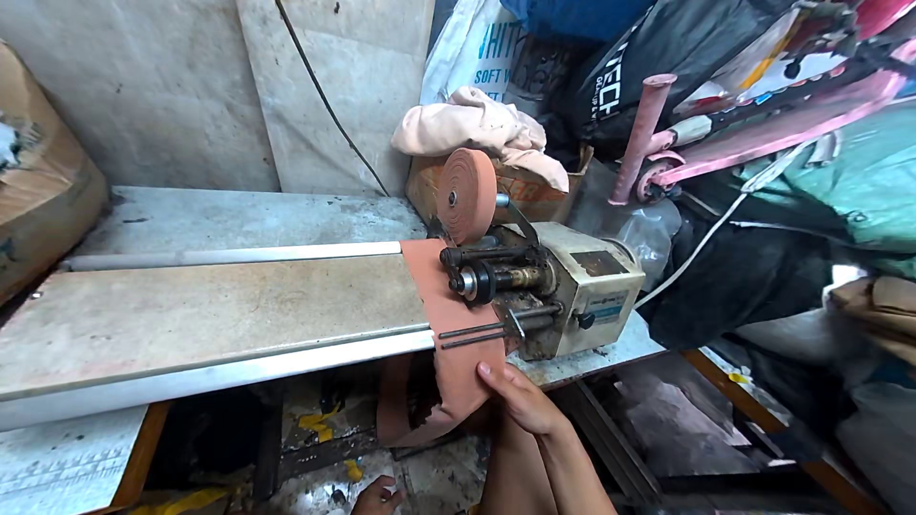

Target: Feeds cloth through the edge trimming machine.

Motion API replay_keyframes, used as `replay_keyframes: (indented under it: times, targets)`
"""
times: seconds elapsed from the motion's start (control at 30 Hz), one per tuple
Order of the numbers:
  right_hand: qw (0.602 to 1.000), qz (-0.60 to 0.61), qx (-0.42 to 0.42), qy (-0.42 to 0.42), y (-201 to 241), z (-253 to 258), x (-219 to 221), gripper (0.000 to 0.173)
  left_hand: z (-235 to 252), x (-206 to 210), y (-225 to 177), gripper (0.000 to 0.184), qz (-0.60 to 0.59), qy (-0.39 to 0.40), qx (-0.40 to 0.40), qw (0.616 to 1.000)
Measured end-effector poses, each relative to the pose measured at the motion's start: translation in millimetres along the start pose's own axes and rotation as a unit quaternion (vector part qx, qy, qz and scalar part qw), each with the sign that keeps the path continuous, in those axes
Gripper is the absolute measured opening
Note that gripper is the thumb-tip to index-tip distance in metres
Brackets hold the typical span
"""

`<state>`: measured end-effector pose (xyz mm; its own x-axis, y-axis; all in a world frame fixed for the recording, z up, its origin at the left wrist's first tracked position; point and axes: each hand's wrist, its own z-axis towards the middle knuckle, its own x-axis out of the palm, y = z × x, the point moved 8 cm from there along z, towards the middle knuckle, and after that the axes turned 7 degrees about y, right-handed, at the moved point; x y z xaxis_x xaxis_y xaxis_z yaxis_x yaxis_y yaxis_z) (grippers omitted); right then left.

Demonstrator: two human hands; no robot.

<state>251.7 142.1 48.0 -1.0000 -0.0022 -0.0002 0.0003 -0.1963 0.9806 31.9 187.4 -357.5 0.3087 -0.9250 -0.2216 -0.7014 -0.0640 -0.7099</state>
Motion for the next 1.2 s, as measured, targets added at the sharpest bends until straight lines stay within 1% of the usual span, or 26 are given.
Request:
replay_keyframes:
  times: [0.87, 1.2]
  targets:
    - [1.0, 0.008, -0.01, -0.001, 1.1, 0.1, 0.8, 0.033, -2.2, -0.4, -2.2, 0.058, 0.003, 0.002, 0.003, 1.0]
    - [1.0, 0.011, -0.014, 0.001, 1.3, 0.2, 0.9, 0.034, -2.1, 0.1, -2.6, 0.059, 0.007, 0.007, -0.007, 1.0]
